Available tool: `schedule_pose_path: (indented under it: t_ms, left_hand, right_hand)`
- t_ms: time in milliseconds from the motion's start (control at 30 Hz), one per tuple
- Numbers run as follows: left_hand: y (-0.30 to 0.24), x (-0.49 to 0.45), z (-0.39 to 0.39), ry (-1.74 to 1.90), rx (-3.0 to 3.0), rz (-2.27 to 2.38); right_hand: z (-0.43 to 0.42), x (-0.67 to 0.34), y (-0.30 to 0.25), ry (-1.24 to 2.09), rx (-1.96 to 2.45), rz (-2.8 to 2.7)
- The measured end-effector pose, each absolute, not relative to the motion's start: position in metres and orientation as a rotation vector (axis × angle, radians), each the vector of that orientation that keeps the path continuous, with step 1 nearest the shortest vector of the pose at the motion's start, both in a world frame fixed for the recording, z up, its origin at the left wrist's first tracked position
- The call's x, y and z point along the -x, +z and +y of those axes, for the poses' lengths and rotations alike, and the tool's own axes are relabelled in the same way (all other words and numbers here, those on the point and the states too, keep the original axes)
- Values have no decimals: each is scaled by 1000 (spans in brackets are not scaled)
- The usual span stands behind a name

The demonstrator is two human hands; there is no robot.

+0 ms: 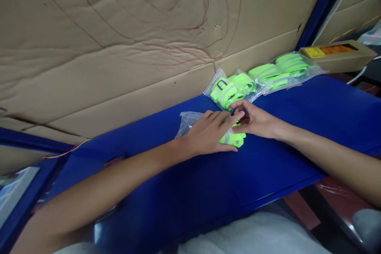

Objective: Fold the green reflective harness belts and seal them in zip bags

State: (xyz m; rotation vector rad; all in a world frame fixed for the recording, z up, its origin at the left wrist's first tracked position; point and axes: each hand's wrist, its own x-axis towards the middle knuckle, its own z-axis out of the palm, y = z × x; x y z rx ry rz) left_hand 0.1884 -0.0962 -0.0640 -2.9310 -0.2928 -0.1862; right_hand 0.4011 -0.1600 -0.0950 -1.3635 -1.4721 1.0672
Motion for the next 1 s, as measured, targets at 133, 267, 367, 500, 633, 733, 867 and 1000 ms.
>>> schedule_pose_path:
  t_ms: [133,267,367,500,633,733,867,1000]
  left_hand:
    - [-63,-190,-96,-187,2922,-308]
    - [-55,-181,-97,-190,2945,-382]
    - [-49,-172,-97,-222,2914,-524]
    - [-50,-169,-96,-162,2918,-569]
    - [-54,-176,-100,-141,2936,-493]
    - [-56,-183,-106,-149,2932,-449]
    - [-58,-189,-112,-116,2918,-492]
    - [-55,-186,-112,-7,2929,-696]
  right_hand:
    - [-159,-401,-96,1038,1377,-1482]
    - [-160,-400,-94,997,1382,-1559]
    - [-159,-400,-97,998,1335,-1594]
    - [-157,-400,-104,1044,1301,-1551]
    - [-156,-400,-104,1060,1297,-1534]
    - [-156,-398,-101,1084,1314,-1477]
    - [-158,-397,-95,1202,1305,-1350]
    - [-159,-405,-91,1261,1273,-1356]
